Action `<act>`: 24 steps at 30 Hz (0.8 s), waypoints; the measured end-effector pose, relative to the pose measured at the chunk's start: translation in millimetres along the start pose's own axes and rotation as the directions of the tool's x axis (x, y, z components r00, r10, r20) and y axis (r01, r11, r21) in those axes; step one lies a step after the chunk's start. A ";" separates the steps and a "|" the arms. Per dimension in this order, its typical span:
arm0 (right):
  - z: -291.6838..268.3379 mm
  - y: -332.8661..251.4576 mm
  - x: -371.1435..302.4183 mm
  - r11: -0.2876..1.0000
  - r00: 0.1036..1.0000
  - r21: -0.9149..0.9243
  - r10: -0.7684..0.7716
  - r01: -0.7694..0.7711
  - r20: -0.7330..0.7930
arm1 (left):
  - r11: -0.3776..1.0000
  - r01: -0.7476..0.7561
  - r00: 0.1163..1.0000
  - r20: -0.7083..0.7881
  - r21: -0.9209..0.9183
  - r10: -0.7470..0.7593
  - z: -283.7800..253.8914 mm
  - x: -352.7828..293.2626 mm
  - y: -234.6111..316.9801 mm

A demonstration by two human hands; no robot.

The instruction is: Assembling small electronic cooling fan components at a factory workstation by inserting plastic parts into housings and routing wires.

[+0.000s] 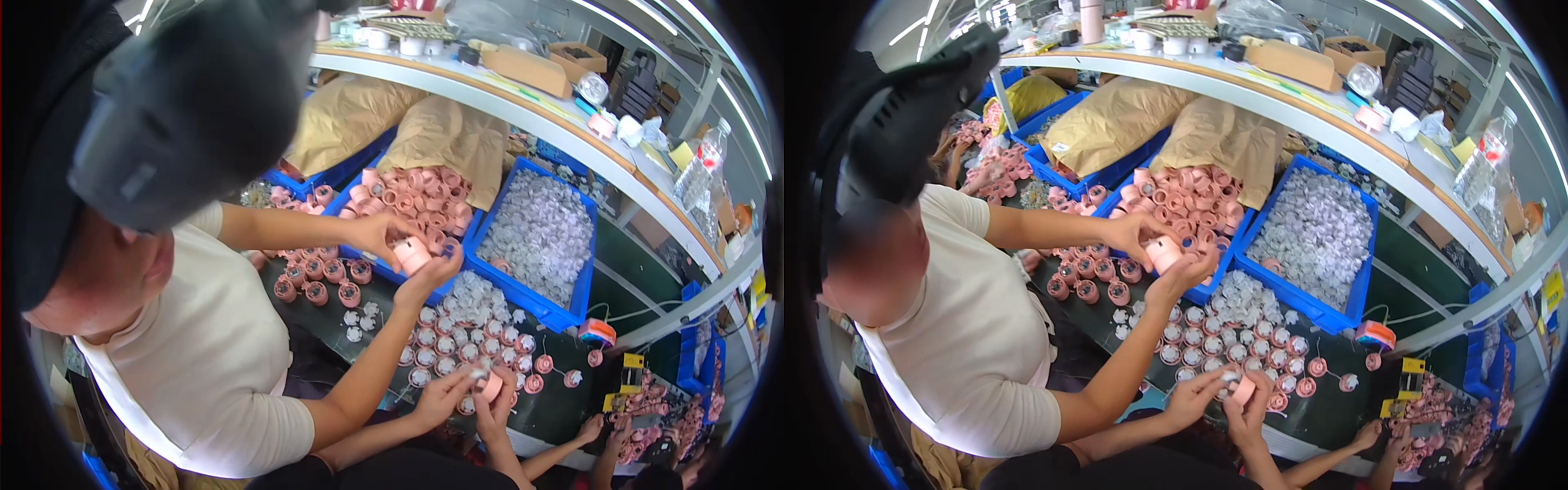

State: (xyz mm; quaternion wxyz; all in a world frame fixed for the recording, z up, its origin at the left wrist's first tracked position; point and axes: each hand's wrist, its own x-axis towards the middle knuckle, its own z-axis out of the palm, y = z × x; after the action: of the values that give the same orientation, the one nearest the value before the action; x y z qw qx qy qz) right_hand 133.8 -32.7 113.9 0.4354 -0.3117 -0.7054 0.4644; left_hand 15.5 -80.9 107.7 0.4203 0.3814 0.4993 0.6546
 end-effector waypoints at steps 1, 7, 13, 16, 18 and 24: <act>-0.2 -5.1 2.1 0.998 0.998 -0.030 -0.045 0.046 0.033 | 0.997 0.080 0.997 0.006 -0.011 -0.080 -3.9 -1.4 6.8; 6.7 -24.1 10.3 0.961 0.974 -0.175 -0.223 0.213 -0.040 | 1.000 0.015 0.997 -0.073 -0.017 -0.016 -12.7 0.8 28.4; 8.8 -37.1 13.2 0.893 0.945 -0.332 -0.326 0.304 -0.010 | 0.999 -0.037 0.999 -0.038 0.002 0.037 -10.1 -2.8 33.6; 8.4 -43.6 11.1 0.879 0.942 -0.366 -0.336 0.306 -0.020 | 0.995 -0.023 0.999 -0.039 -0.093 0.019 -7.7 -5.9 36.0; 7.8 -44.6 9.2 0.874 0.939 -0.375 -0.343 0.307 -0.030 | 0.996 -0.018 0.999 -0.038 -0.090 0.014 -6.9 -7.7 38.0; 9.3 -50.6 10.3 0.855 0.930 -0.415 -0.365 0.312 -0.053 | 0.999 -0.047 0.997 -0.057 -0.021 0.046 -7.4 -8.3 39.5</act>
State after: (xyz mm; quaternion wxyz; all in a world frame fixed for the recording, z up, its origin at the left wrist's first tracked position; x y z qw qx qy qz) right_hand 119.2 -46.5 162.3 0.4824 -0.2942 -0.7991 0.2054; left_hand 5.0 -97.0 144.0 0.3950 0.3695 0.4947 0.6802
